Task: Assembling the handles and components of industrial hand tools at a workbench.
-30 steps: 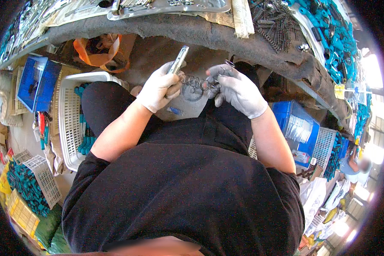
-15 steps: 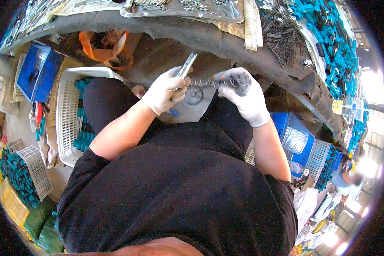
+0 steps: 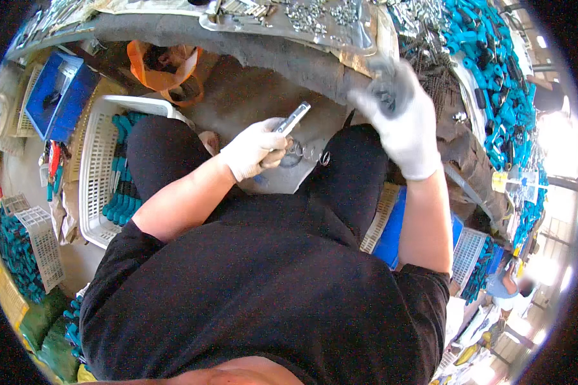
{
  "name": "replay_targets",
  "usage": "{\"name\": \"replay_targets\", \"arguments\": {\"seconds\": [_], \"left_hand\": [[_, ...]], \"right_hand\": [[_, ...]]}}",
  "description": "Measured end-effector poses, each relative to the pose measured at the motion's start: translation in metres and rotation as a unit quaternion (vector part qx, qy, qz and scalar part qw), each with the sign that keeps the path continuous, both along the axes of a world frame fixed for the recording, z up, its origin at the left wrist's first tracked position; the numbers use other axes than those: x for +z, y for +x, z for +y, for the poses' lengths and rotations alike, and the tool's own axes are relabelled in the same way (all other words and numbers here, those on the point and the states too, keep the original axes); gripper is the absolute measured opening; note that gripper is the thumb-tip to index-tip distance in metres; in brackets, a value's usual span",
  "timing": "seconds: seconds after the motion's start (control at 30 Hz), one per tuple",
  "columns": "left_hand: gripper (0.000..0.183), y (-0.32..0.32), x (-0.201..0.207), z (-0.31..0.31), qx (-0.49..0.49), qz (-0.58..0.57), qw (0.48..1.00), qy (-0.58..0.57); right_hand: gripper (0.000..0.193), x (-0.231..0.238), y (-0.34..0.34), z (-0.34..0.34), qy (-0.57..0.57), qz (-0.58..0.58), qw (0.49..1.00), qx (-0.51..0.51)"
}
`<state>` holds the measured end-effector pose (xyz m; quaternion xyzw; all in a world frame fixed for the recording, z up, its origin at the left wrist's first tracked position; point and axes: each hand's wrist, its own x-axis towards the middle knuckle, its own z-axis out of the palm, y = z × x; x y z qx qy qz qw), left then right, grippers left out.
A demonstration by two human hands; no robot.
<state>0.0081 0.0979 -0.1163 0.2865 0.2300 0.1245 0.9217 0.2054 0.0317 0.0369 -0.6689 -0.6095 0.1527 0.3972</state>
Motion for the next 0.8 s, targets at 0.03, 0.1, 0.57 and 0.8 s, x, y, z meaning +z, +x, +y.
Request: {"name": "replay_targets", "arguments": {"seconds": [0.03, 0.1, 0.57, 0.8], "left_hand": [[0.033, -0.002, -0.002, -0.001, 0.005, -0.002, 1.000, -0.005], [0.035, 0.001, -0.001, -0.002, 0.000, -0.001, 1.000, 0.011], [0.045, -0.009, 0.003, 0.006, 0.029, -0.026, 0.999, 0.033], [0.039, 0.004, 0.014, -0.004, -0.014, 0.020, 0.994, 0.106]], "right_hand": [[0.037, 0.013, -0.002, 0.019, 0.032, -0.081, 0.996, 0.014], [0.041, 0.028, 0.001, 0.067, 0.033, -0.136, 0.990, 0.033], [0.031, 0.009, -0.040, 0.043, -0.121, -0.111, 0.970, 0.180], [0.035, -0.074, -0.012, -0.057, -0.351, 0.231, 0.907, 0.039]]}}
